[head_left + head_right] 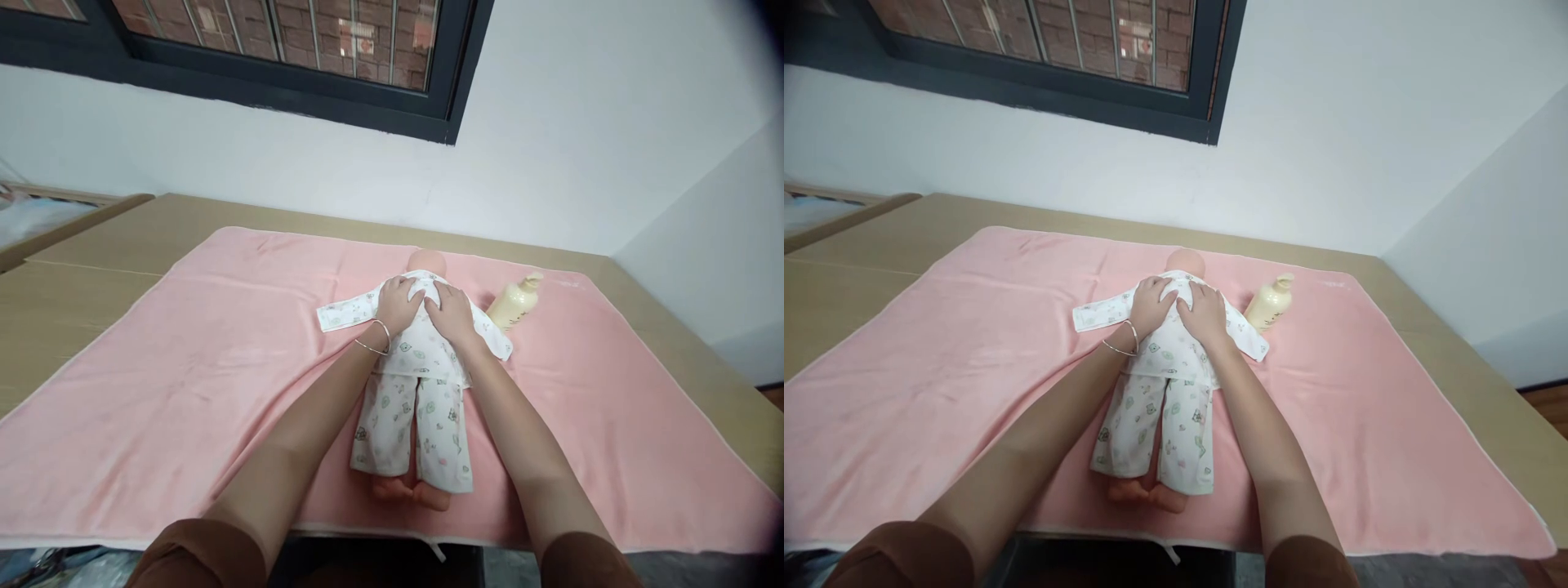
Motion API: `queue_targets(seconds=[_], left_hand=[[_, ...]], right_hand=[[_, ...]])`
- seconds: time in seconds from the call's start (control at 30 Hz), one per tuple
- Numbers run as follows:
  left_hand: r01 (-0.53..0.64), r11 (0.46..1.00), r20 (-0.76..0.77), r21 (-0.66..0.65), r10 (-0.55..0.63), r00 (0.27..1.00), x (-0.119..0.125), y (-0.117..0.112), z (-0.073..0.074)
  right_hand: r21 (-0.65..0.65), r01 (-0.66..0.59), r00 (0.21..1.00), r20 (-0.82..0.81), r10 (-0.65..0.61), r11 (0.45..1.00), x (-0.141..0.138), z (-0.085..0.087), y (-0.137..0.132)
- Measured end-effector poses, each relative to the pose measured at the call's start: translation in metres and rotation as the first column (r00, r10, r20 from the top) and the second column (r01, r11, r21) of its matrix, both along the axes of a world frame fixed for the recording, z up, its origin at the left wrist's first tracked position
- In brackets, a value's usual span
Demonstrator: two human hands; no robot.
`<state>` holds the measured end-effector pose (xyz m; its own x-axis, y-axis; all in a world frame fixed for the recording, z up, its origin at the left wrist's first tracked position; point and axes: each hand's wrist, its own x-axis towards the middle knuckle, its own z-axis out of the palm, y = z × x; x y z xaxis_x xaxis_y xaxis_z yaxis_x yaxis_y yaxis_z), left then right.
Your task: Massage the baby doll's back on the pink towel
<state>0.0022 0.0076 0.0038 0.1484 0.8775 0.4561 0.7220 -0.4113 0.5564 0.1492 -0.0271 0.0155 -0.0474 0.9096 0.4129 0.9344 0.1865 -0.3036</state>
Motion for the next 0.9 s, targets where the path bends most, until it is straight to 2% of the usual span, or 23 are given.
queue_targets(seconds=[0.37,0.47,0.57,0.67,0.73,0.9], left_hand=[[0.086,0.996,-0.053,-0.014,-0.087,0.995,-0.001,0.005,0.001],[0.089,0.996,-0.112,-0.015,-0.09,0.99,0.001,0.0,0.01],[0.072,0.997,-0.248,-0.014,-0.074,0.966,0.005,-0.011,0.024],[0.033,0.999,-0.371,-0.025,-0.04,0.928,0.008,-0.023,0.037],[0.004,1.0,-0.392,-0.026,-0.014,0.92,0.009,-0.028,0.041],[-0.032,0.999,-0.318,-0.01,0.027,0.948,0.007,-0.023,0.033]], right_hand=[[-0.075,-0.007,0.999,-0.038,0.004,0.997,0.005,-0.007,0.002],[-0.072,-0.012,0.999,-0.043,0.009,0.997,0.004,-0.005,0.001],[-0.057,-0.016,0.999,-0.04,0.014,0.998,-0.002,0.001,-0.006],[-0.005,-0.008,1.0,-0.012,0.008,1.0,-0.01,0.008,-0.017],[0.025,0.005,1.0,-0.004,-0.005,1.0,-0.014,0.011,-0.024],[0.021,0.068,0.995,-0.07,-0.066,0.997,-0.013,0.006,-0.023]])
